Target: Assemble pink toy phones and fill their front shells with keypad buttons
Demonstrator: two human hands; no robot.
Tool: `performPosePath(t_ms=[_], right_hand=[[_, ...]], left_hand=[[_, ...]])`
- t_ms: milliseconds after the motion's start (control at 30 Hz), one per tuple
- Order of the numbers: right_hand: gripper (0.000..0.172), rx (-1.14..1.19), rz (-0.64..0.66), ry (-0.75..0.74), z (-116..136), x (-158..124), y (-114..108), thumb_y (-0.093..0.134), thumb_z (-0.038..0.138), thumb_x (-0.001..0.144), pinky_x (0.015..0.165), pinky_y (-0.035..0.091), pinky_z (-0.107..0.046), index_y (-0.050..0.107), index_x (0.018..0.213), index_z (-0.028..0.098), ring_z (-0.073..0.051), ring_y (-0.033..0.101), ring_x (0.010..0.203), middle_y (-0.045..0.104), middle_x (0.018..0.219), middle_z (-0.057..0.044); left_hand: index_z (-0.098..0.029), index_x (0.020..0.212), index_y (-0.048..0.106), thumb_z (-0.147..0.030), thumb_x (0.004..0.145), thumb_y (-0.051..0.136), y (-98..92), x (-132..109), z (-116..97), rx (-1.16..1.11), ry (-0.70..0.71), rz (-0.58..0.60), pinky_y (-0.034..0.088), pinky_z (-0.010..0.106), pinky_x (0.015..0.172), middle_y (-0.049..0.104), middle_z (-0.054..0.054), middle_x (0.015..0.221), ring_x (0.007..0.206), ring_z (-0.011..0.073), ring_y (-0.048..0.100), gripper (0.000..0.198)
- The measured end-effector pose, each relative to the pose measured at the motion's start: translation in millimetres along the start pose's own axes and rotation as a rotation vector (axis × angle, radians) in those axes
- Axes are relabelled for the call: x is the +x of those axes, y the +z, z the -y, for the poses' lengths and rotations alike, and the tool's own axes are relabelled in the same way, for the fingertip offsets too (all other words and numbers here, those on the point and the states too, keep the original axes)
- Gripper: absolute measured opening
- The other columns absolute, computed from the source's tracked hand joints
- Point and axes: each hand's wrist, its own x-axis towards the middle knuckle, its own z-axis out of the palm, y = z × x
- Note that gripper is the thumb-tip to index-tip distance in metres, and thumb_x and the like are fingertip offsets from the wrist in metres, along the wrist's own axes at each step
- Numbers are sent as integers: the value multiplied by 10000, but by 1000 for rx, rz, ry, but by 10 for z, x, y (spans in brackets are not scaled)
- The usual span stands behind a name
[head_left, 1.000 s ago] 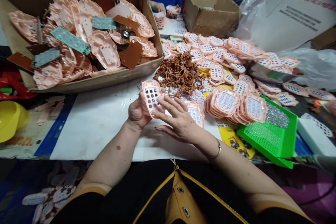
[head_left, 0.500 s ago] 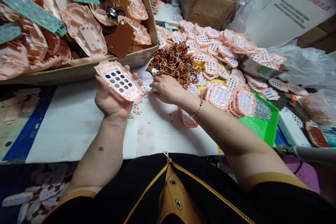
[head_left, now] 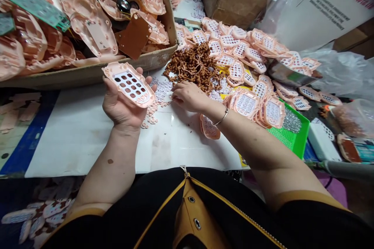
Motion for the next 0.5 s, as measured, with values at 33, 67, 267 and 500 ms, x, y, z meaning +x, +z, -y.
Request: performPosePath(t_ms=[33, 67, 267, 500], right_hand=[[246, 21, -9, 6, -4, -13, -7, 507, 189, 947, 857, 370, -346, 737, 1008, 127, -241, 577, 1014, 711, 1123, -133], [250, 29, -16, 17, -3, -25, -16, 504, 193, 950, 858, 372, -344, 736, 1013, 126, -240, 581, 1015, 713, 1117, -132], [272, -132, -29, 16, 136, 58, -16, 524, 205, 941, 857, 351, -379, 697, 1138, 135, -288, 558, 1120, 672, 1262, -147], [282, -121, 34, -91, 234, 428, 81, 443, 162, 974, 822, 373, -375, 679, 1109, 92, -263, 626, 967, 728, 1086, -170]], left_hand=[[-239, 1063, 673, -728, 805, 606, -10, 5, 12, 4, 2, 7, 593, 440, 887, 699, 94, 1226, 1147, 343, 666, 557], [-239, 1064, 670, -731, 794, 617, -22, 10, 24, 9, 2, 14, 593, 441, 882, 696, 98, 1230, 1148, 345, 665, 564], [-242, 1073, 673, -714, 780, 641, -68, 20, 51, 21, 2, 45, 597, 434, 870, 701, 95, 1229, 1104, 330, 687, 557], [-242, 1068, 664, -711, 775, 638, -75, 47, 57, 19, 10, -4, 593, 442, 905, 702, 87, 1232, 1113, 318, 681, 553]])
